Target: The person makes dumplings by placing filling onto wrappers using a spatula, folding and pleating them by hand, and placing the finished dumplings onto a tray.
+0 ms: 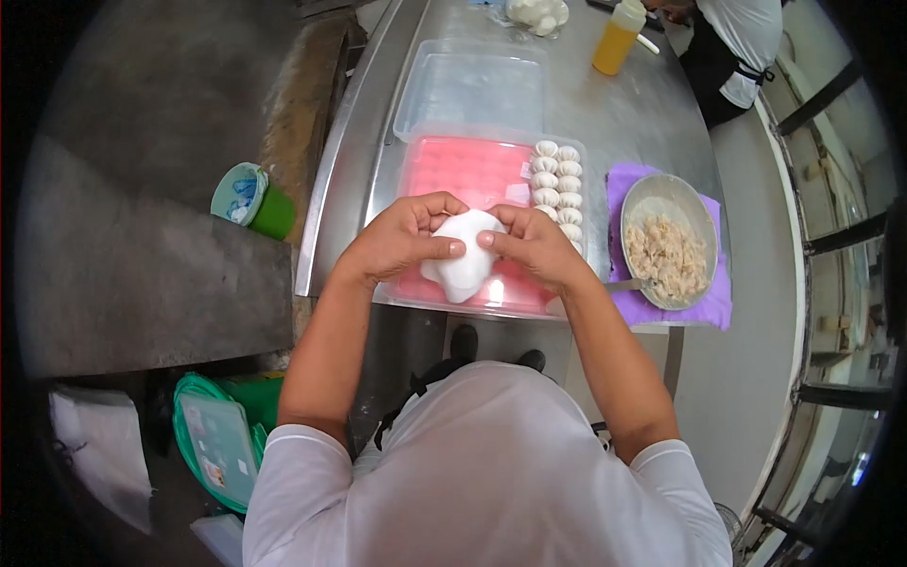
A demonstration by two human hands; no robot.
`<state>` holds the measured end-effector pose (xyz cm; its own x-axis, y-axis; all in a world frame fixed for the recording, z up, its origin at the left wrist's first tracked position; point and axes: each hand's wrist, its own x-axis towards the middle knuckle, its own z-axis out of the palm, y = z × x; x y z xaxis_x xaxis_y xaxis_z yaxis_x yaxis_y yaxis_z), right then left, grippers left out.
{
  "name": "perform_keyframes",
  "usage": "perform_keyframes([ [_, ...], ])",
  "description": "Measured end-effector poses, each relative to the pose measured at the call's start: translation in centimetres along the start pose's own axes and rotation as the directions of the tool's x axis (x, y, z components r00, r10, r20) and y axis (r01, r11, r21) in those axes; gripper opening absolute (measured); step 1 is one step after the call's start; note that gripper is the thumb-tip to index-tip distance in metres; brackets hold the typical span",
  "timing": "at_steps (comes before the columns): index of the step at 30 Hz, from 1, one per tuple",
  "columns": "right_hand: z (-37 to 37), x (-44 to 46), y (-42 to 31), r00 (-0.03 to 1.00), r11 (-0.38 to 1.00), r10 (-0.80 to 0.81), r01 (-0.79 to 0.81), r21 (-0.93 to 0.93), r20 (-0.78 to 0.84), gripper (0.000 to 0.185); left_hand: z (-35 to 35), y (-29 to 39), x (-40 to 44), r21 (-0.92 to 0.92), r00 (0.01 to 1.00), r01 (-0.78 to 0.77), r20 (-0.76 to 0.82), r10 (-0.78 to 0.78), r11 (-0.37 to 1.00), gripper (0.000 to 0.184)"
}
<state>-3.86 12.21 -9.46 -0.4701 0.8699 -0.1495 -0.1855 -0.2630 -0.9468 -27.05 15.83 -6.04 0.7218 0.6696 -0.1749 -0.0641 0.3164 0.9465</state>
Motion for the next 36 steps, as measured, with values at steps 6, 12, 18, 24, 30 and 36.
perform_keyframes([
  [6, -0.1, -0.4, 0.5, 0.985, 0.982, 0.004, 0.029, 0.187, -0.170, 0.038, -0.9, -2.8, -1.0, -0.224, 0.977, -0.035, -0.211, -0.013, 0.974, 0.036],
  [12, 2.0, -1.3, -0.3, 0.950, 0.810, -0.281, 0.159, -0.565, -0.135, 0.074, 0.0, -3.1, 0.4, -0.116, 0.940, -0.092, -0.338, 0.048, 0.989, 0.031],
  [18, 2.0, -0.9, 0.1, 0.954, 0.978, -0.094, 0.035, -0.205, -0.286, 0.047, 1.0, -0.4, -0.2, -0.052, 0.950, -0.004, -0.313, -0.013, 0.999, 0.035],
  [24, 2.1, -1.9, -1.3, 0.954, 0.865, 0.036, 0.120, 0.488, -0.298, 0.032, 1.7, -4.4, -0.2, -0.415, 0.985, -0.113, -0.163, 0.048, 0.903, 0.058],
  [30, 0.7, -2.6, -1.0, 0.936, 0.920, -0.016, 0.151, 0.362, -0.351, 0.027, 2.8, -4.9, -0.7, -0.460, 0.973, -0.128, -0.230, 0.022, 0.878, 0.040],
  [36, 0.9, -3.4, -2.0, 0.963, 0.995, -0.077, 0.090, 0.038, -0.256, 0.020, 3.0, -3.2, -1.4, -0.294, 0.981, -0.082, -0.193, 0.025, 0.952, 0.037],
])
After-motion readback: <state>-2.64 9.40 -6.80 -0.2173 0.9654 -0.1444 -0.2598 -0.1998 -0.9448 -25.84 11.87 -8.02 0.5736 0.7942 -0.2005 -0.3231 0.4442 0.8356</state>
